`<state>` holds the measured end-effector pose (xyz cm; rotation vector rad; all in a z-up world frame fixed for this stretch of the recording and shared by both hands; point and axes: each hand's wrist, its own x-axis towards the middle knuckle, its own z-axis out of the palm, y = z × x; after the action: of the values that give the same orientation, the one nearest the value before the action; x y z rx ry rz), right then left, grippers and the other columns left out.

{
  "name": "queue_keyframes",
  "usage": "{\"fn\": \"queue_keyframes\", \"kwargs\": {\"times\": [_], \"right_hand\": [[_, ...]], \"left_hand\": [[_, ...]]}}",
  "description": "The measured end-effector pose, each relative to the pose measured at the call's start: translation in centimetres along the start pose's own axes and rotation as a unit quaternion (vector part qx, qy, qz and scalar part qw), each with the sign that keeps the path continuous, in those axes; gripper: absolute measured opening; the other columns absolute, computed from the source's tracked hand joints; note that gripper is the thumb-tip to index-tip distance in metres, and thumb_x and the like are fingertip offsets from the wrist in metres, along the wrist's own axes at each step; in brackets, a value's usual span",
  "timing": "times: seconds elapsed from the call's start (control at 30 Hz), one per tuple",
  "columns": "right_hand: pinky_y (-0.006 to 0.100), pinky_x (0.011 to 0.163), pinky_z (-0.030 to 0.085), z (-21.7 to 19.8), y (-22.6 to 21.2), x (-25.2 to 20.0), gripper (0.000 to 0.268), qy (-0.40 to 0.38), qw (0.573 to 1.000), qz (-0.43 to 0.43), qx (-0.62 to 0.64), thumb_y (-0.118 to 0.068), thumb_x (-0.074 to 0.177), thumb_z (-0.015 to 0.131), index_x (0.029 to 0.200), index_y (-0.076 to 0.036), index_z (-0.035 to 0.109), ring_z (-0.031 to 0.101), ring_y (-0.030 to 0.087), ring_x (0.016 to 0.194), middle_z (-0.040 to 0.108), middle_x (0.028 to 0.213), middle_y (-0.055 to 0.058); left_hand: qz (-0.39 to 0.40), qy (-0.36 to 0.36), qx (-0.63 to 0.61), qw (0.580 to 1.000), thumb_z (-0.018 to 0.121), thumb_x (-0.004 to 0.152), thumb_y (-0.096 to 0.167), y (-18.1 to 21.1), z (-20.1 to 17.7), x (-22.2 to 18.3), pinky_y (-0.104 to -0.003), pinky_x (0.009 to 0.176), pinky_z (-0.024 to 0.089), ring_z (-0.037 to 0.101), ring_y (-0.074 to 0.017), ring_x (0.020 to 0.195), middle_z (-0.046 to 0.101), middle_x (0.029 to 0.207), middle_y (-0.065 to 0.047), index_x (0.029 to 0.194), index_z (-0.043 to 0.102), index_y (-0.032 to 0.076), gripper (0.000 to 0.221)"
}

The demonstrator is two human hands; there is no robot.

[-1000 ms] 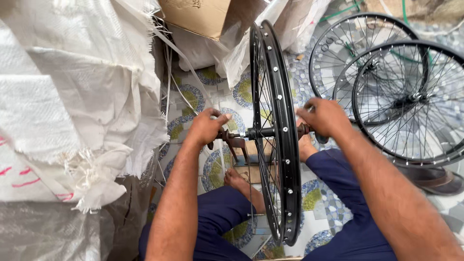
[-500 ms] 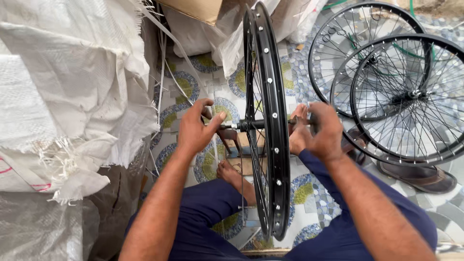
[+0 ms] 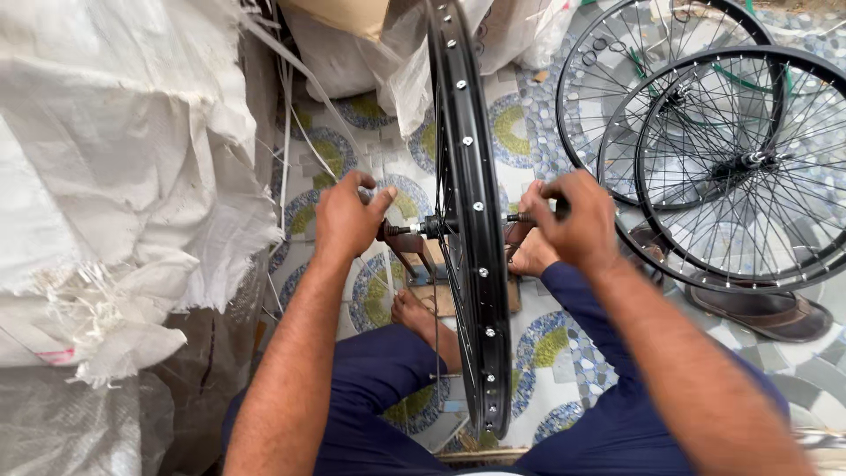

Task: The person puts a bicycle wheel into a truing stand and adjusts the spokes using a wrench.

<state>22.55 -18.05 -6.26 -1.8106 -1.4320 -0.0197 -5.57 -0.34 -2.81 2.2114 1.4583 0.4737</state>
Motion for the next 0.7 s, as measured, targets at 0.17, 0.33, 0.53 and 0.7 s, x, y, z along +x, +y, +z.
{"fn": "queue_keyframes", "kwargs": {"times": [0.17, 0.33, 0.53, 0.7], "right_hand": [[0.037, 0.069, 0.055, -1.0, 0.8, 2.7, 0.043, -0.168, 0.965, 0.193, 0.049, -0.045, 0.092, 0.076, 0.097, -0.003, 0.073, 0.07, 0.025, 0.074, 0.072, 0.081, 0.011], [0.039, 0.079, 0.056, 0.0, 0.3, -0.1, 0.058, 0.111, 0.98, -0.163, 0.014, -0.057, 0.103, 0.071, 0.097, 0.0, 0.067, 0.068, 0.034, 0.084, 0.068, 0.095, 0.022], [0.039, 0.065, 0.052, -0.3, 1.5, 2.8, 0.044, -0.265, 0.928, 0.261, 0.029, -0.047, 0.089, 0.075, 0.088, -0.003, 0.074, 0.068, 0.028, 0.067, 0.069, 0.073, 0.013], [0.042, 0.069, 0.05, 0.5, 0.2, -0.7, 0.049, 0.056, 0.996, -0.074, 0.016, -0.042, 0.102, 0.076, 0.087, 0.003, 0.066, 0.062, 0.033, 0.075, 0.065, 0.082, 0.02]], "left_hand": [[-0.115, -0.064, -0.05, 0.99, 0.077, 0.086, 0.044, 0.9, -0.6, 0.1, -0.044, 0.079, 0.057, 0.076, -0.0284, 0.084, 0.077, 0.089, -0.015, 0.117, 0.067, 0.008, 0.048], [-0.091, -0.04, -0.03, 0.995, 0.077, 0.089, 0.042, 0.7, -0.7, 0.0, -0.045, 0.08, 0.057, 0.075, -0.0294, 0.084, 0.076, 0.088, -0.016, 0.115, 0.068, 0.005, 0.046], [-0.097, -0.043, -0.044, 0.993, 0.076, 0.088, 0.042, 0.3, -0.1, -0.1, -0.045, 0.08, 0.057, 0.075, -0.0295, 0.085, 0.076, 0.092, -0.016, 0.113, 0.069, 0.007, 0.043], [-0.037, -0.002, -0.019, 0.999, 0.081, 0.085, 0.039, -0.5, 0.3, -0.1, -0.048, 0.077, 0.055, 0.073, -0.0345, 0.082, 0.076, 0.086, -0.018, 0.108, 0.07, 0.005, 0.042]]}}
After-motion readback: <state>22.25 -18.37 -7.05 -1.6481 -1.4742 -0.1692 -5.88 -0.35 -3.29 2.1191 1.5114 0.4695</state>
